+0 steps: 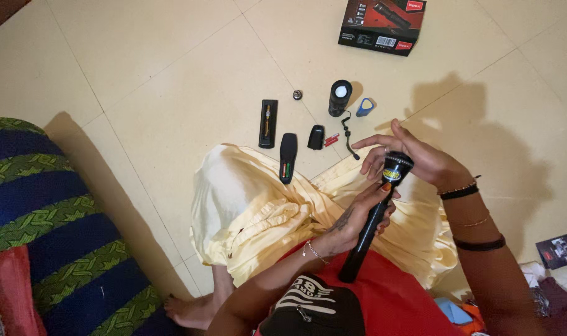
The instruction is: The person sits on the floor and assembles a flashlight. They insert a red battery into the flashlight body, then screw the head onto the body to complete the assembly.
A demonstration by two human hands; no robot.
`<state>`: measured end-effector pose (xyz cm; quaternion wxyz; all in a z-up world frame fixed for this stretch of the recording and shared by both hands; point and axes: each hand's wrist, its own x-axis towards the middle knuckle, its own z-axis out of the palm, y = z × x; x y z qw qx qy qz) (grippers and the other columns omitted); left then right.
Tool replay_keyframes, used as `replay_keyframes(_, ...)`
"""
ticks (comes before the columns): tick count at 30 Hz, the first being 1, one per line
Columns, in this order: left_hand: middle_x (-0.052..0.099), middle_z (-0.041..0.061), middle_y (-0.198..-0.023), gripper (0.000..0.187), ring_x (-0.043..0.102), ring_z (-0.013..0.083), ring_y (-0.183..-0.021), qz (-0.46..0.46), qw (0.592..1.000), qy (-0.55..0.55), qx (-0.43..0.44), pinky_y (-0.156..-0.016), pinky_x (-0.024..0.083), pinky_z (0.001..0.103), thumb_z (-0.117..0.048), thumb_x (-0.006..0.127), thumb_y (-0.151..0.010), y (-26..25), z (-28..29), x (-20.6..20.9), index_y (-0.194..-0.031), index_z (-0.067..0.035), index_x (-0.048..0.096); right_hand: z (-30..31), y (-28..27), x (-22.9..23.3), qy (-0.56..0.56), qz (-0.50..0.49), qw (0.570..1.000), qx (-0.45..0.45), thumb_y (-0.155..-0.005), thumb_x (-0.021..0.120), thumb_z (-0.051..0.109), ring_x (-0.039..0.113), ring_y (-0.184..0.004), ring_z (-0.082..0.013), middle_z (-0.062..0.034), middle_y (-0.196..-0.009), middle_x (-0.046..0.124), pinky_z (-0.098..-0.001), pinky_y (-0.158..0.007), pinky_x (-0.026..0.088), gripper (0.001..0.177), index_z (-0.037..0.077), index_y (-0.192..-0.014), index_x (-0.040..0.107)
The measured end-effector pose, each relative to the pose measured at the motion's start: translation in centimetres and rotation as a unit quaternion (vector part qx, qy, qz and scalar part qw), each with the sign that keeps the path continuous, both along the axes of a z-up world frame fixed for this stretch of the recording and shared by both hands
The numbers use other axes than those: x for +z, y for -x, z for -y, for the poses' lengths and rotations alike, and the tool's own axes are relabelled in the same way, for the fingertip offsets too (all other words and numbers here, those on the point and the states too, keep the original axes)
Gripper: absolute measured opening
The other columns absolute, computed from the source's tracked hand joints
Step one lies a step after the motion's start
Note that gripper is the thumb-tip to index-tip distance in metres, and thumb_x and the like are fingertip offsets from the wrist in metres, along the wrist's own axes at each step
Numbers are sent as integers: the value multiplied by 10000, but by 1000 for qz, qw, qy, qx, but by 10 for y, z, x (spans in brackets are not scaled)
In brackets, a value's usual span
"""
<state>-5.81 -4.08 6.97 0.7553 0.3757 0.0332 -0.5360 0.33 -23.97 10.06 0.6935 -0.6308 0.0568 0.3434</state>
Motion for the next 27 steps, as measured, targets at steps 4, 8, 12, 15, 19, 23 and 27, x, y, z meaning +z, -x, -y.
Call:
replay_keyframes(4, 488, -33, -803, 402, 443, 65, -604, -46, 999, 1, 16, -527, 364, 214, -481, 477, -1069, -3, 3, -23, -1205, -107, 537, 7, -1, -56, -152, -29, 984, -90, -1079, 315, 619, 647, -882, -232, -115, -918, 674, -399, -808, 542, 741, -28, -1275, 620)
replay_keyframes(8, 507, -12, -828, 433, 478, 77, -617, -56, 998, 3, 23, -545, 415, 227, -494, 485, -1070, -4, -1, -49, -1238, -96, 511, 8, 2, -100, -204, -31, 970, -128, -1081, 480, 473, 656, -948, -213, -93, -981, 665, -388, -850, 547, 520, -24, -1154, 618)
replay_keyframes(12, 610, 26, -995, 455, 644, 163, -790, -26, 997, -65, 7, -714, 566, 301, -440, 512, -1048, 0, -4, -63, -1282, -57, 434, 6, 6, -121, -179, -65, 973, -127, -1034, 566, 332, 640, -931, -204, -91, -981, 649, -397, -849, 546, 396, -36, -1168, 628)
replay_keyframes(15, 604, 71, -1086, 538, 706, 226, -932, 7, 994, -62, -91, -830, 611, 362, -349, 554, -1033, 1, -28, -55, -1403, -26, 336, 17, 11, -133, -186, -77, 970, -135, -992, 601, 226, 616, -893, -197, -79, -971, 622, -385, -851, 531, 374, -34, -1257, 645)
replay_keyframes(19, 671, 167, -1156, 714, 708, 213, -966, 183, 960, -54, -203, -888, 561, 334, -221, 602, -1002, -2, -64, -31, -1584, -36, 233, 38, 29, -156, -245, -57, 959, -128, -948, 628, 156, 657, -912, -241, -111, -963, 636, -418, -852, 541, 442, -87, -1317, 624)
replay_keyframes(23, 699, 164, -1005, 723, 691, 183, -761, 182, 941, -119, -258, -673, 523, 306, -224, 610, -961, -22, -87, -3, -1593, -93, 285, 40, 40, -184, -204, -81, 975, -45, -965, 608, 172, 683, -1030, -295, -181, -1103, 697, -451, -1046, 487, 344, -121, -1144, 616)
replay_keyframes(27, 685, 53, -1028, 547, 659, 136, -692, 165, 938, -81, -292, -635, 564, 282, -241, 593, -970, -47, -98, 14, -1497, -154, 477, 29, 45, -170, -153, -17, 987, 55, -958, 646, 285, 692, -1135, -306, -201, -1144, 734, -418, -1050, 500, 424, -77, -1173, 700)
